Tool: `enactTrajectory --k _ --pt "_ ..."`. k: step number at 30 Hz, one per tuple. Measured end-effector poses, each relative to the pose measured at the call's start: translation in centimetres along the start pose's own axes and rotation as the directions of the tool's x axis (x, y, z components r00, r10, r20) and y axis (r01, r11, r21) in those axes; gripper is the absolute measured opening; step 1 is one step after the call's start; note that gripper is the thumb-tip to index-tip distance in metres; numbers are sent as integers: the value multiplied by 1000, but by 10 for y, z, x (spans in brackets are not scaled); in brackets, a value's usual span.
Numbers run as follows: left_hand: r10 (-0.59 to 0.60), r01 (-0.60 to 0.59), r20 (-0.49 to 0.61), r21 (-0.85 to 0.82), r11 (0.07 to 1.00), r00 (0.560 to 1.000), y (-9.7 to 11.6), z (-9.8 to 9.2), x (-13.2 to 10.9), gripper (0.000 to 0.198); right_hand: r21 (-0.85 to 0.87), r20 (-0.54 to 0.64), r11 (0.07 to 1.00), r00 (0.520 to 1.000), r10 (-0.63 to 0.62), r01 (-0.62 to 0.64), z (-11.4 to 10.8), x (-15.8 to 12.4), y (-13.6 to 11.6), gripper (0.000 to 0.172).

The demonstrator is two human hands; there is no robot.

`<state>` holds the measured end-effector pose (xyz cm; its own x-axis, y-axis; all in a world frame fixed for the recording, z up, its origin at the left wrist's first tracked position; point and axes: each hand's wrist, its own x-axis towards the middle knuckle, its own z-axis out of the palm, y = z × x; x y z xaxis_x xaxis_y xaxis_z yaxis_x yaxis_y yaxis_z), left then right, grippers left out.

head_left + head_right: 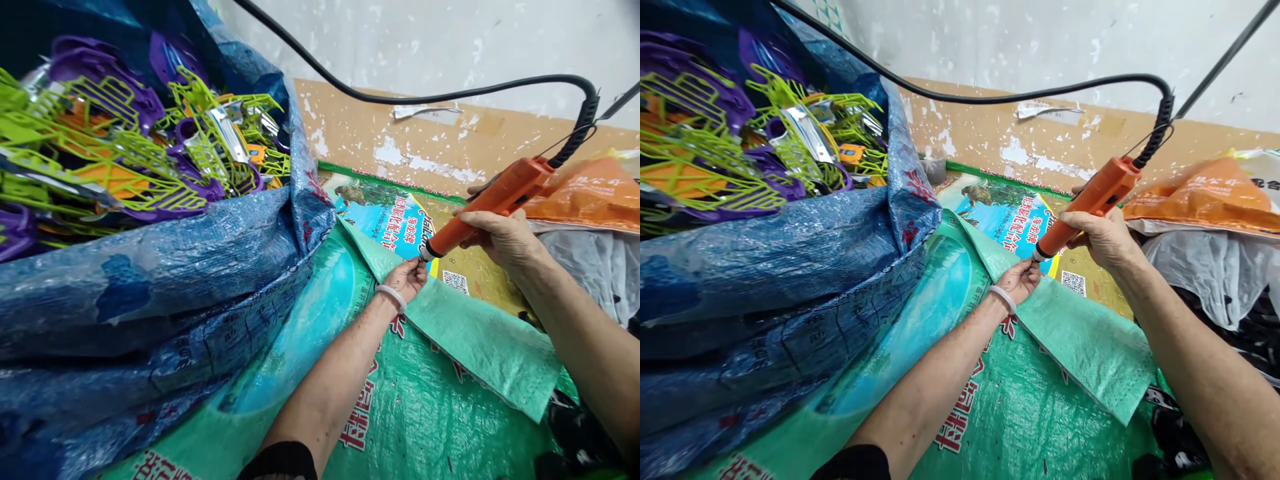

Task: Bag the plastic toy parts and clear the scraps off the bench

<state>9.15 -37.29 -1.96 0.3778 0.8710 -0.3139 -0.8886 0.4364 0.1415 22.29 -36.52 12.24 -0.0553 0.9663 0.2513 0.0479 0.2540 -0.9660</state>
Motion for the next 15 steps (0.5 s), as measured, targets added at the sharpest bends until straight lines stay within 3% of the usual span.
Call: enactTrajectory --k 9,15 --pt "43 -45 25 69 997 999 0 -5 1 15 -13 -7 1000 1000 -15 15 -3 2 2 58" --pt "132 -123 -100 97 988 986 -1 -11 4 16 -40 -24 997 997 -72 71 -2 6 -6 62"
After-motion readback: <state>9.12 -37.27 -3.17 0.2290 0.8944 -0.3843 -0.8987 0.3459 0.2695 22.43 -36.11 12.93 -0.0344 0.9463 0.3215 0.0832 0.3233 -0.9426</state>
